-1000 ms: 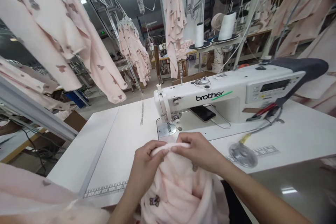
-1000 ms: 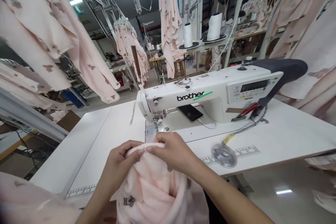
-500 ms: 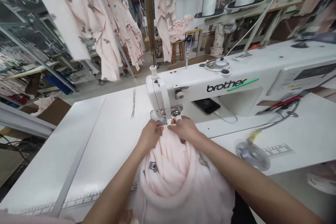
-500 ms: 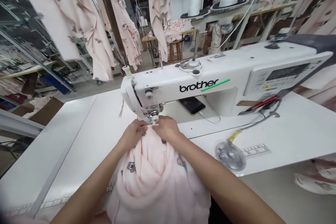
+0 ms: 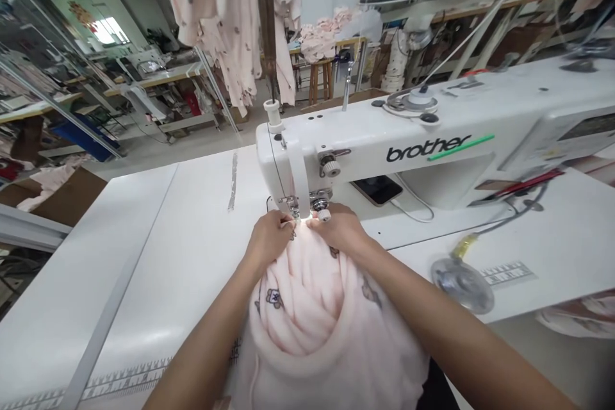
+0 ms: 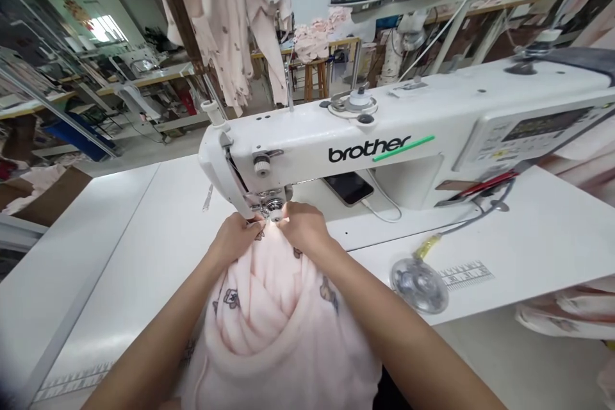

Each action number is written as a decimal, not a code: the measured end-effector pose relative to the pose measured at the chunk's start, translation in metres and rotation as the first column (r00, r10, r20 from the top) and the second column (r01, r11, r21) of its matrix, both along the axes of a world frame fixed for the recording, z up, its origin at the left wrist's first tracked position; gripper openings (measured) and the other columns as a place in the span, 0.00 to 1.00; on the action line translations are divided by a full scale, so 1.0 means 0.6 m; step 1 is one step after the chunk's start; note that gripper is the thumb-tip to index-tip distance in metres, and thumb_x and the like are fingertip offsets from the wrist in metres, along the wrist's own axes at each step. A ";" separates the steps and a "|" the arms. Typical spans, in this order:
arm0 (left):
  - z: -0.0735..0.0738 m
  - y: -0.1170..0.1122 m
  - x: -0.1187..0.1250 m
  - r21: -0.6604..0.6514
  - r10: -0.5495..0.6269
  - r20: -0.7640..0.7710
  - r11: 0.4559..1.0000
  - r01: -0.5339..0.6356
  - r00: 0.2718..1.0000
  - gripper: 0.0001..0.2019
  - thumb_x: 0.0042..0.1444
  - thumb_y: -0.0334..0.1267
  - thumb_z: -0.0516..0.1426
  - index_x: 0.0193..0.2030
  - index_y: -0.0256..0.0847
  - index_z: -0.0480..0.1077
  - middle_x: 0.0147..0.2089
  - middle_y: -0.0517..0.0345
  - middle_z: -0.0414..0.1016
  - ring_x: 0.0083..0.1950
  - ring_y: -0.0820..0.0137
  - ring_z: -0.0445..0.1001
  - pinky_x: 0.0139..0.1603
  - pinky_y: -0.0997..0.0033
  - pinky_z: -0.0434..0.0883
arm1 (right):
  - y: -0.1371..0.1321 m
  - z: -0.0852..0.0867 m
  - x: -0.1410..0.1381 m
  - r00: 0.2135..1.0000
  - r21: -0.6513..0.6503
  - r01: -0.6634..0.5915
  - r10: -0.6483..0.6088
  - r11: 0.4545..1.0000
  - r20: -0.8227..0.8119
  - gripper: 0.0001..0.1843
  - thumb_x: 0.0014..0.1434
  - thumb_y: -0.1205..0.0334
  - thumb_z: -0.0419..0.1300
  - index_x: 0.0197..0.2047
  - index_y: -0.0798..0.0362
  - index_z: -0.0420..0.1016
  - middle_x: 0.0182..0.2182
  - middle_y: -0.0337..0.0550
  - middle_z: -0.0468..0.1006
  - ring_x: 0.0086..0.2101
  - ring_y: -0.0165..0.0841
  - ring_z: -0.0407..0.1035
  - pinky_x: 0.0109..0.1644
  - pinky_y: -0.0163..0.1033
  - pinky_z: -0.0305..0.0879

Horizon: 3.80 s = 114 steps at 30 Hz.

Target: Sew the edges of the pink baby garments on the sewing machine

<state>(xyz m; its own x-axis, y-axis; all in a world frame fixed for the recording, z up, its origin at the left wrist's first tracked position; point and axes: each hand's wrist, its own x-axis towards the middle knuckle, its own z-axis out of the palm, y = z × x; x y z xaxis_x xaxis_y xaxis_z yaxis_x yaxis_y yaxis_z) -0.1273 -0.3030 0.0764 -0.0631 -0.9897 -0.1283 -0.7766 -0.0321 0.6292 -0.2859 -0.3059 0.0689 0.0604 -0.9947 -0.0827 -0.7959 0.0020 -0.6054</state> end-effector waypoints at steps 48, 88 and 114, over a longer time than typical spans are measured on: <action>-0.024 -0.015 -0.012 -0.237 0.058 0.171 0.971 -0.016 0.984 0.08 0.52 0.30 0.50 0.38 0.40 0.68 0.42 0.52 0.75 0.45 0.62 0.73 0.45 0.68 0.67 | -0.014 -0.034 0.017 0.979 -0.220 0.067 -0.107 0.973 -0.173 0.11 0.58 0.58 0.53 0.37 0.52 0.74 0.34 0.45 0.78 0.36 0.38 0.70 0.35 0.36 0.59; -0.013 -0.009 -0.001 -0.198 0.018 0.163 0.980 0.015 0.986 0.07 0.54 0.35 0.50 0.36 0.37 0.68 0.35 0.50 0.74 0.38 0.64 0.73 0.36 0.71 0.64 | 0.001 -0.020 -0.024 0.992 -0.206 -0.102 0.115 0.973 0.050 0.15 0.64 0.55 0.45 0.45 0.53 0.67 0.33 0.43 0.76 0.32 0.35 0.68 0.32 0.33 0.54; -0.003 0.011 0.003 -0.144 0.011 -0.106 0.989 -0.026 0.994 0.08 0.46 0.29 0.50 0.30 0.37 0.70 0.28 0.55 0.74 0.31 0.67 0.72 0.30 0.73 0.64 | 0.003 -0.023 -0.021 0.966 -0.247 -0.201 0.233 0.948 0.109 0.11 0.57 0.54 0.51 0.34 0.49 0.70 0.29 0.42 0.76 0.34 0.40 0.71 0.35 0.37 0.60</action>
